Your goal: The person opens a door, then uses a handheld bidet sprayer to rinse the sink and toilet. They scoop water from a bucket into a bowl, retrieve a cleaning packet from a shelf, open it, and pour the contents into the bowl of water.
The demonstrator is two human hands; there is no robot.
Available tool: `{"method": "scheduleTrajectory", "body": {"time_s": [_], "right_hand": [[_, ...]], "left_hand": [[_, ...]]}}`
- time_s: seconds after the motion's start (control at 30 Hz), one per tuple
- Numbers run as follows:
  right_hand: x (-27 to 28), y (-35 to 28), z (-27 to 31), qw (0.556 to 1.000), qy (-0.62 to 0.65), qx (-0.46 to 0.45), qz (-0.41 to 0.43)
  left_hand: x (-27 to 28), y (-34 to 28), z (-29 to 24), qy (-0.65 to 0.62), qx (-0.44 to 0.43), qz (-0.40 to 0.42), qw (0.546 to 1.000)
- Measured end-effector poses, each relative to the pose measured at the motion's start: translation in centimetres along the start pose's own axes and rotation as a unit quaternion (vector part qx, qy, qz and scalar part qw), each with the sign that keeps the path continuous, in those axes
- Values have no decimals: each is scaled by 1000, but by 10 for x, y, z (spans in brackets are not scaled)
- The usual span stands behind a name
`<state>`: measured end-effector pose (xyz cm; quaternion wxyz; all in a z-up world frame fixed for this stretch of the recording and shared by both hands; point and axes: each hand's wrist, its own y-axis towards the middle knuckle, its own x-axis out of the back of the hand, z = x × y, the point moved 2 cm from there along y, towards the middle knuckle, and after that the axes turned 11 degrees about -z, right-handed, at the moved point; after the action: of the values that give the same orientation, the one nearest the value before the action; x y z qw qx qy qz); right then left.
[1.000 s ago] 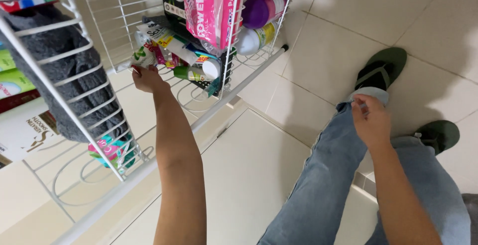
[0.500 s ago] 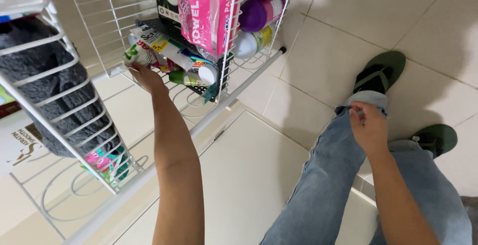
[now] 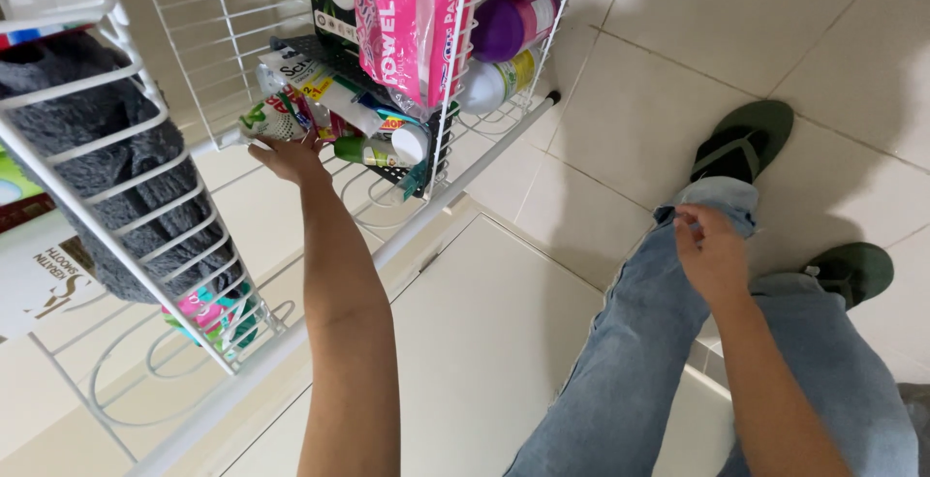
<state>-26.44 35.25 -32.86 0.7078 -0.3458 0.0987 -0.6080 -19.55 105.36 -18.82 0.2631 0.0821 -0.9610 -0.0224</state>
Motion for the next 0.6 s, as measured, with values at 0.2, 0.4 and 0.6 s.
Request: {"method": "scheduleTrajectory", "body": {"time_s": [0.2, 0.4, 0.6], "right_hand": [[-1, 3, -5, 999, -34, 10, 1], [-9, 3, -12, 997, -60, -8, 39], [-6, 3, 1, 998, -61, -3, 28]], "left_hand": [[-9, 35, 20, 107, 2, 24, 994], [-3, -29, -28, 9, 111, 22, 994], [4, 11, 12, 262, -192, -18, 946]]}}
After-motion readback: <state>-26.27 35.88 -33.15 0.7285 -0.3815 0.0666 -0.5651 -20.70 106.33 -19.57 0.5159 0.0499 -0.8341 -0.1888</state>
